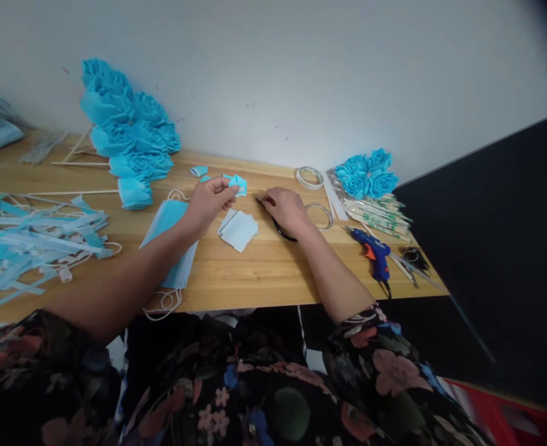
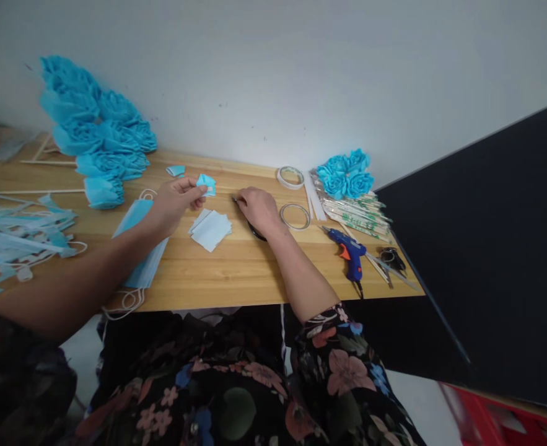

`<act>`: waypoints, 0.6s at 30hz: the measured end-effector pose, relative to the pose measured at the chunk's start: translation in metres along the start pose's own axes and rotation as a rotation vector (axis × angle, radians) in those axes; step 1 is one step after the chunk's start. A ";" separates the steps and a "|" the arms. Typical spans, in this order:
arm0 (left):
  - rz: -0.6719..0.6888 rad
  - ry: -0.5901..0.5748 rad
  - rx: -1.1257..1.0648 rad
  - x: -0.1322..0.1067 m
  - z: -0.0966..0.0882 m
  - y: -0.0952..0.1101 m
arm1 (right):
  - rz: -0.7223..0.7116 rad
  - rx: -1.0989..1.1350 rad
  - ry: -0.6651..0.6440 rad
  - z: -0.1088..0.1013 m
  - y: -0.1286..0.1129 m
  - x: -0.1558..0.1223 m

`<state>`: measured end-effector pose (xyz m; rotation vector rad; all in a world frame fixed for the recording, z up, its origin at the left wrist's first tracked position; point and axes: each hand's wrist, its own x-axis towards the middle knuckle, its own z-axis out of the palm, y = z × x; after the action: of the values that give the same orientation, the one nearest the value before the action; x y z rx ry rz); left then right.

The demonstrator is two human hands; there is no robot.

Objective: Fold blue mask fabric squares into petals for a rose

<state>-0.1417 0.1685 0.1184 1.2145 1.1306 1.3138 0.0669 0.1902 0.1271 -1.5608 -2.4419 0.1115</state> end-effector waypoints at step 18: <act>-0.015 -0.095 0.012 -0.003 0.000 0.006 | 0.269 0.614 0.087 0.015 0.009 0.010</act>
<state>-0.1417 0.1648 0.1239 1.2619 1.0789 1.2270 0.0676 0.2041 0.1122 -1.5349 -1.8577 0.7433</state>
